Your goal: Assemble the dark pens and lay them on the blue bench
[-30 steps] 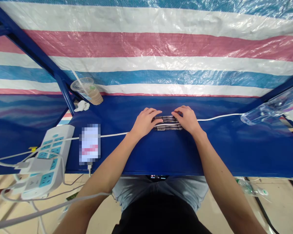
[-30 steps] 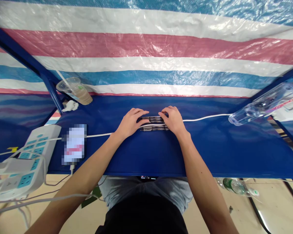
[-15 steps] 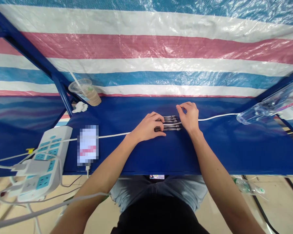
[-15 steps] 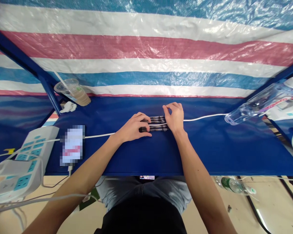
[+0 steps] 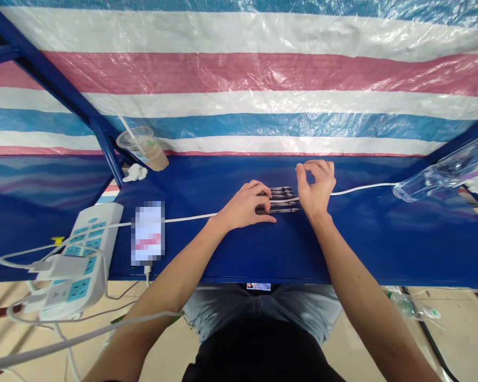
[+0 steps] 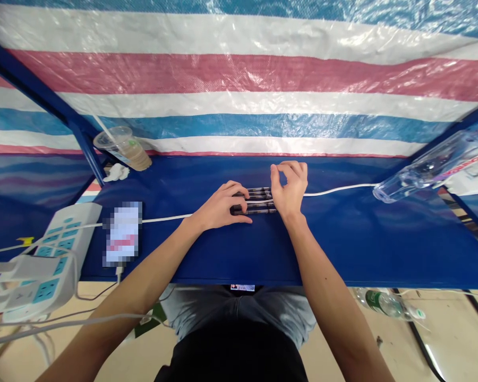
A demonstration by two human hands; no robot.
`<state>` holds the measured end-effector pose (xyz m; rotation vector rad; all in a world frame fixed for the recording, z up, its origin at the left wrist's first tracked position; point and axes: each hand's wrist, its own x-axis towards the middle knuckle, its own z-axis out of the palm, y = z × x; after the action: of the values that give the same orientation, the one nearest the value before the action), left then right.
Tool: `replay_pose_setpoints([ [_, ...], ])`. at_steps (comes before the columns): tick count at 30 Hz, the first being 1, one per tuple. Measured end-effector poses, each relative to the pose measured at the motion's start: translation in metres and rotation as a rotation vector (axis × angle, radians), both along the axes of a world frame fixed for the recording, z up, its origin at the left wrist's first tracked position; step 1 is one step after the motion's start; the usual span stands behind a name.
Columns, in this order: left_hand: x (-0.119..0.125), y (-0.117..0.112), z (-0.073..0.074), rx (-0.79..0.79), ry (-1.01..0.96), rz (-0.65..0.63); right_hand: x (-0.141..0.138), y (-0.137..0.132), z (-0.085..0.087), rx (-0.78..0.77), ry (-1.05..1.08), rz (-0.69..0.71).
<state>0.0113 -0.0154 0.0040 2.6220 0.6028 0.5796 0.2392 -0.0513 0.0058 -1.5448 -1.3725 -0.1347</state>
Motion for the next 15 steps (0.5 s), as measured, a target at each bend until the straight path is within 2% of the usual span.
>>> replay_pose_setpoints([
  [5, -0.0019, 0.0012, 0.0012, 0.022, -0.006, 0.031, 0.0009, -0.0012, 0.0014, -0.020, 0.070, 0.027],
  [12, 0.0016, 0.0006, -0.0013, 0.046, 0.001, -0.045, -0.0016, -0.0031, 0.0044, 0.000, 0.056, 0.018],
  [14, 0.0031, -0.0002, -0.0015, 0.034, -0.015, -0.046, 0.0001, -0.0049, 0.0069, 0.013, 0.068, 0.060],
  [15, 0.0033, -0.0004, -0.0016, 0.026, -0.034, -0.038, 0.0013, -0.0061, 0.0085, -0.004, 0.077, 0.124],
])
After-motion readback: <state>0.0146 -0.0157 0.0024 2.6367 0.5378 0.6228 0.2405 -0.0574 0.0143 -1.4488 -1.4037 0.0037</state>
